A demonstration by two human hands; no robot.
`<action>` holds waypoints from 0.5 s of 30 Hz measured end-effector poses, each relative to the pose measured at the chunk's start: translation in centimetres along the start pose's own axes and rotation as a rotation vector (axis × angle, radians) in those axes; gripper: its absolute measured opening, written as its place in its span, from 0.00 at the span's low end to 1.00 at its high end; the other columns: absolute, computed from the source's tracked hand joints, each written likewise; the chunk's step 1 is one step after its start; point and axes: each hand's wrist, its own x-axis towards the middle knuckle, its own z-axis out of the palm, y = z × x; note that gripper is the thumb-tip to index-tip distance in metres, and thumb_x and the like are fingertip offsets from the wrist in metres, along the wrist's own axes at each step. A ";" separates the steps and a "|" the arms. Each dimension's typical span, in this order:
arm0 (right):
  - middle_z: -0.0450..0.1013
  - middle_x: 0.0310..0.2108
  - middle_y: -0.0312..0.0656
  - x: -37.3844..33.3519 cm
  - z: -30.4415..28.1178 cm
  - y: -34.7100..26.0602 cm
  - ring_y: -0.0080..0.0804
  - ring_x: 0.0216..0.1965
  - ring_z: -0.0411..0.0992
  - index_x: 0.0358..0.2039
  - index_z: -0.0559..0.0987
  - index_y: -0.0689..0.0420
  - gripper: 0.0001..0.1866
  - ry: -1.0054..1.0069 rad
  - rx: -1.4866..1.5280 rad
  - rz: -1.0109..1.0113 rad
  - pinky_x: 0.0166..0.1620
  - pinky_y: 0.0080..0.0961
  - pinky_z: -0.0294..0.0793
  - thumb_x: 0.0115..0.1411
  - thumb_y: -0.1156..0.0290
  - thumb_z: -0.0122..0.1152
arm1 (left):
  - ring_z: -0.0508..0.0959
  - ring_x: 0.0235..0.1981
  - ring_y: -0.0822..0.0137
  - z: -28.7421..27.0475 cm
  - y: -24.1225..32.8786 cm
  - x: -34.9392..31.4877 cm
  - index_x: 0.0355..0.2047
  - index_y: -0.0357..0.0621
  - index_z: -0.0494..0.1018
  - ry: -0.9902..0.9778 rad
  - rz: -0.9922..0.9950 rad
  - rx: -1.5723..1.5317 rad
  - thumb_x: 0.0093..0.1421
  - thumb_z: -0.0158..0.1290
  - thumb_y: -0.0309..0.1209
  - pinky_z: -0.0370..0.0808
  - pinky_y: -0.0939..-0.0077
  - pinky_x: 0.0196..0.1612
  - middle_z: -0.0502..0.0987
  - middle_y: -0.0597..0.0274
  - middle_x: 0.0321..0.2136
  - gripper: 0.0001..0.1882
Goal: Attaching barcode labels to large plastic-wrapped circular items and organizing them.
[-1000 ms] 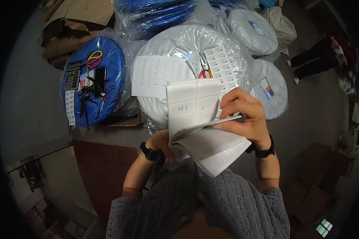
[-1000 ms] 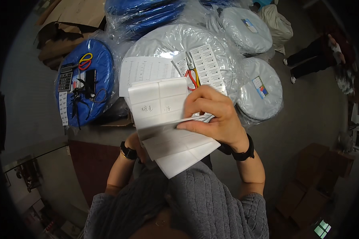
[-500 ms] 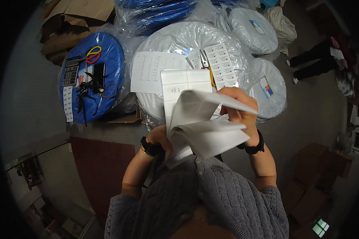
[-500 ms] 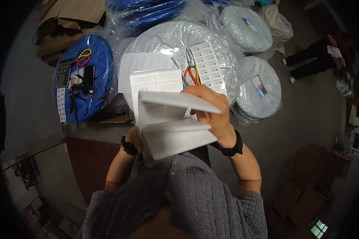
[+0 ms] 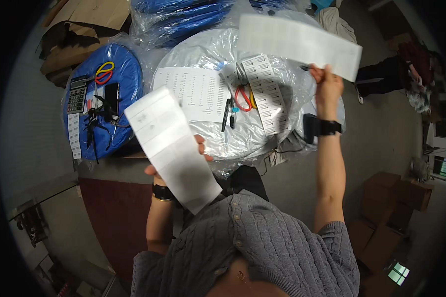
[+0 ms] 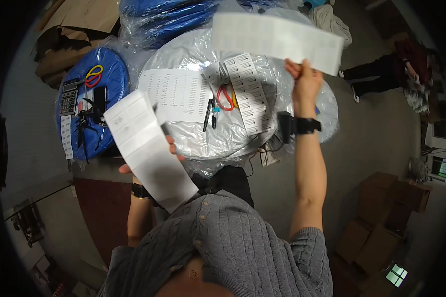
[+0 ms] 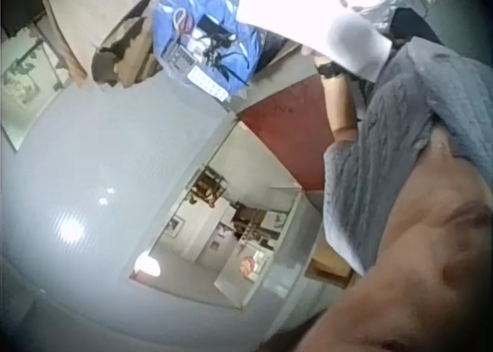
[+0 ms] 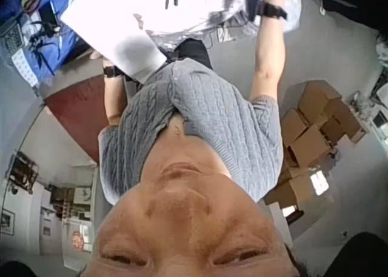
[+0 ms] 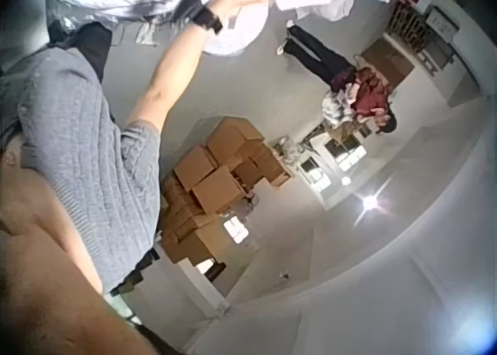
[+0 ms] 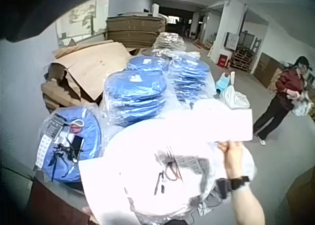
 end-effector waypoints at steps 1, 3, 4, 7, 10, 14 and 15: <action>0.74 0.30 0.63 0.3 -0.6 3.0 0.47 0.32 0.78 0.36 0.64 0.73 0.10 0.009 0.040 0.140 0.34 0.31 0.82 0.64 0.75 0.46 | 0.67 0.54 0.47 0.0 0.4 -0.3 0.64 0.41 0.47 0.040 0.075 -0.033 0.31 0.69 0.59 0.63 0.34 0.55 0.59 0.37 0.56 0.67; 0.72 0.37 0.66 -0.6 -1.8 8.9 0.51 0.35 0.77 0.42 0.61 0.75 0.11 0.028 0.068 0.292 0.39 0.33 0.83 0.63 0.78 0.44 | 0.67 0.53 0.47 -0.1 0.8 -0.4 0.64 0.44 0.47 0.035 0.101 -0.033 0.29 0.67 0.63 0.62 0.35 0.55 0.60 0.39 0.55 0.67; 0.70 0.41 0.62 -0.7 -2.5 10.9 0.52 0.41 0.75 0.42 0.64 0.76 0.10 0.108 0.042 0.518 0.42 0.33 0.82 0.63 0.80 0.44 | 0.66 0.52 0.48 0.4 1.0 -0.5 0.64 0.43 0.48 0.094 0.119 -0.024 0.29 0.65 0.65 0.63 0.35 0.55 0.61 0.40 0.55 0.67; 0.71 0.38 0.51 -2.7 -7.5 15.3 0.45 0.41 0.74 0.42 0.66 0.72 0.11 0.181 0.083 0.610 0.44 0.32 0.80 0.63 0.75 0.47 | 0.66 0.51 0.49 0.3 1.1 0.2 0.63 0.42 0.49 0.147 0.134 0.046 0.31 0.60 0.70 0.64 0.35 0.54 0.62 0.41 0.53 0.67; 0.72 0.34 0.39 -11.7 0.0 10.5 0.29 0.40 0.72 0.41 0.73 0.59 0.12 -0.175 -0.065 0.626 0.45 0.26 0.73 0.61 0.65 0.54 | 0.67 0.50 0.50 0.2 0.2 -0.4 0.63 0.40 0.48 0.265 0.242 -0.010 0.33 0.48 0.78 0.63 0.34 0.54 0.61 0.41 0.54 0.67; 0.75 0.35 0.37 -21.5 6.8 4.9 0.24 0.35 0.73 0.46 0.74 0.61 0.18 -0.992 -0.105 0.976 0.41 0.19 0.72 0.64 0.60 0.51 | 0.66 0.53 0.47 -0.7 -1.3 1.8 0.63 0.35 0.46 0.299 0.263 -0.010 0.37 0.39 0.81 0.62 0.38 0.56 0.59 0.40 0.57 0.67; 0.76 0.32 0.37 -22.9 6.8 6.0 0.22 0.32 0.72 0.43 0.76 0.63 0.18 -1.225 -0.361 0.801 0.38 0.19 0.71 0.63 0.60 0.54 | 0.66 0.53 0.47 -0.6 -1.4 2.0 0.63 0.35 0.46 0.298 0.252 -0.016 0.37 0.39 0.81 0.62 0.38 0.56 0.59 0.40 0.57 0.67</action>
